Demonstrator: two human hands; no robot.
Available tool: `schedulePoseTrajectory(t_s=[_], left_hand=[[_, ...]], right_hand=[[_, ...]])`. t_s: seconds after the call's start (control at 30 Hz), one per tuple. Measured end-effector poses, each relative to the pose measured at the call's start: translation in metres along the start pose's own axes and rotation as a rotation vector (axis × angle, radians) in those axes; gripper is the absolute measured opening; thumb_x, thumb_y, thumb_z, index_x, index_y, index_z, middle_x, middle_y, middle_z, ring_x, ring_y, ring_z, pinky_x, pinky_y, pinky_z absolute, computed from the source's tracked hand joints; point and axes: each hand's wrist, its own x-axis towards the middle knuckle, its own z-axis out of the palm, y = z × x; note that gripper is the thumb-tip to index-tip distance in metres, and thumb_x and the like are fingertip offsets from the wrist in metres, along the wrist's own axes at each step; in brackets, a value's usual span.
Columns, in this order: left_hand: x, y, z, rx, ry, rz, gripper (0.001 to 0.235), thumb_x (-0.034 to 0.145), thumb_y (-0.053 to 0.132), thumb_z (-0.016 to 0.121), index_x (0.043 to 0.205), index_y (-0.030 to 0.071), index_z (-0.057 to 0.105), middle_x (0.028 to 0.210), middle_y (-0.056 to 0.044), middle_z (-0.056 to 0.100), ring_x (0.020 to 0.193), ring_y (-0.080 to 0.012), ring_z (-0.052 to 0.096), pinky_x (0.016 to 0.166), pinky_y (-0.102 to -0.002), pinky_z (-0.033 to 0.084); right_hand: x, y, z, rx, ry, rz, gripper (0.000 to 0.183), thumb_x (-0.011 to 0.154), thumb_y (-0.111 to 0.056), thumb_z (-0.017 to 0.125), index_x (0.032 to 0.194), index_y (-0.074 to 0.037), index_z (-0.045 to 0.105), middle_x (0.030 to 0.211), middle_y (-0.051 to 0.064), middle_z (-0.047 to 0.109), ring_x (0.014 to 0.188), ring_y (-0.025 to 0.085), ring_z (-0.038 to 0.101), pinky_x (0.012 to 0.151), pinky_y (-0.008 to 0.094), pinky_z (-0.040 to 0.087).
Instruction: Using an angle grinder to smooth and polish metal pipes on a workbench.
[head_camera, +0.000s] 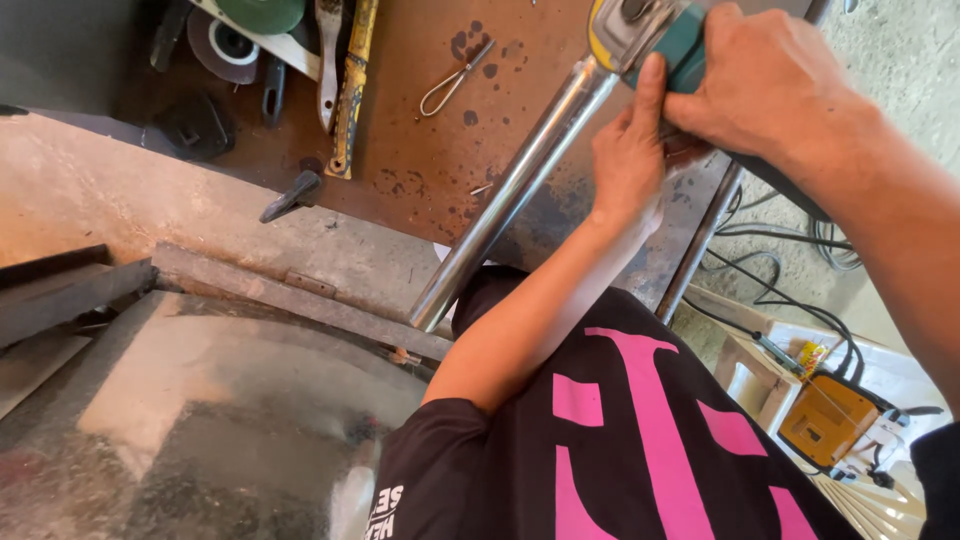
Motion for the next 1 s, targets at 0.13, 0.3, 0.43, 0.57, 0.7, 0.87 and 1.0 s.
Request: schedulePoseTrajectory(t_s=[0.13, 0.3, 0.43, 0.57, 0.7, 0.87, 1.0], left_hand=[[-0.005, 0.0, -0.004, 0.003, 0.035, -0.015, 0.077, 0.095, 0.066, 0.063, 0.096, -0.011, 0.066, 0.081, -0.017, 0.07, 0.068, -0.0227, 0.072, 0.064, -0.038, 0.064], [0.001, 0.013, 0.008, -0.046, -0.005, -0.035, 0.075, 0.091, 0.064, 0.064, 0.102, -0.01, 0.063, 0.086, -0.017, 0.07, 0.073, -0.0241, 0.073, 0.069, -0.041, 0.066], [-0.005, 0.003, -0.005, 0.058, 0.038, 0.015, 0.082, 0.096, 0.068, 0.061, 0.1, -0.014, 0.065, 0.083, -0.019, 0.07, 0.069, -0.0244, 0.072, 0.065, -0.038, 0.063], [-0.001, 0.006, -0.003, -0.016, 0.015, -0.025, 0.076, 0.093, 0.066, 0.062, 0.101, -0.01, 0.063, 0.084, -0.017, 0.068, 0.07, -0.024, 0.072, 0.066, -0.039, 0.065], [-0.007, 0.005, -0.005, -0.004, 0.05, -0.028, 0.076, 0.094, 0.066, 0.061, 0.099, -0.01, 0.064, 0.086, -0.016, 0.07, 0.07, -0.0233, 0.072, 0.065, -0.038, 0.064], [-0.003, 0.013, -0.005, -0.034, -0.013, -0.058, 0.073, 0.093, 0.065, 0.063, 0.1, -0.009, 0.064, 0.087, -0.016, 0.07, 0.074, -0.024, 0.073, 0.068, -0.039, 0.066], [-0.006, 0.022, -0.032, 0.468, -0.08, 0.176, 0.069, 0.092, 0.061, 0.071, 0.122, -0.002, 0.068, 0.097, -0.01, 0.074, 0.082, -0.0235, 0.073, 0.064, -0.035, 0.06]], right_hand=[[0.005, 0.01, 0.016, -0.045, -0.029, -0.073, 0.059, 0.092, -0.045, 0.073, 0.11, 0.011, 0.063, 0.088, 0.036, 0.069, 0.082, 0.053, 0.068, 0.077, 0.057, 0.055], [0.008, 0.008, 0.004, 0.06, 0.117, -0.153, 0.051, 0.086, -0.039, 0.073, 0.108, 0.007, 0.065, 0.095, 0.034, 0.069, 0.086, 0.053, 0.067, 0.074, 0.056, 0.054], [0.015, 0.015, 0.022, -0.067, -0.037, -0.08, 0.059, 0.089, -0.045, 0.074, 0.109, 0.009, 0.063, 0.088, 0.036, 0.069, 0.083, 0.052, 0.069, 0.077, 0.055, 0.056], [0.011, 0.008, 0.013, 0.004, 0.019, -0.107, 0.059, 0.088, -0.045, 0.072, 0.11, 0.009, 0.064, 0.089, 0.036, 0.068, 0.084, 0.053, 0.068, 0.075, 0.057, 0.055], [0.014, 0.011, 0.022, -0.069, -0.028, -0.081, 0.064, 0.095, -0.051, 0.072, 0.109, 0.01, 0.064, 0.087, 0.037, 0.069, 0.083, 0.053, 0.068, 0.078, 0.056, 0.055], [0.01, 0.008, 0.014, -0.011, 0.046, -0.124, 0.055, 0.089, -0.041, 0.076, 0.113, 0.008, 0.064, 0.093, 0.034, 0.069, 0.086, 0.052, 0.068, 0.077, 0.055, 0.054], [0.001, 0.01, -0.003, 0.068, 0.088, -0.019, 0.07, 0.089, -0.046, 0.081, 0.128, 0.007, 0.059, 0.094, 0.034, 0.07, 0.09, 0.051, 0.068, 0.082, 0.054, 0.054]])
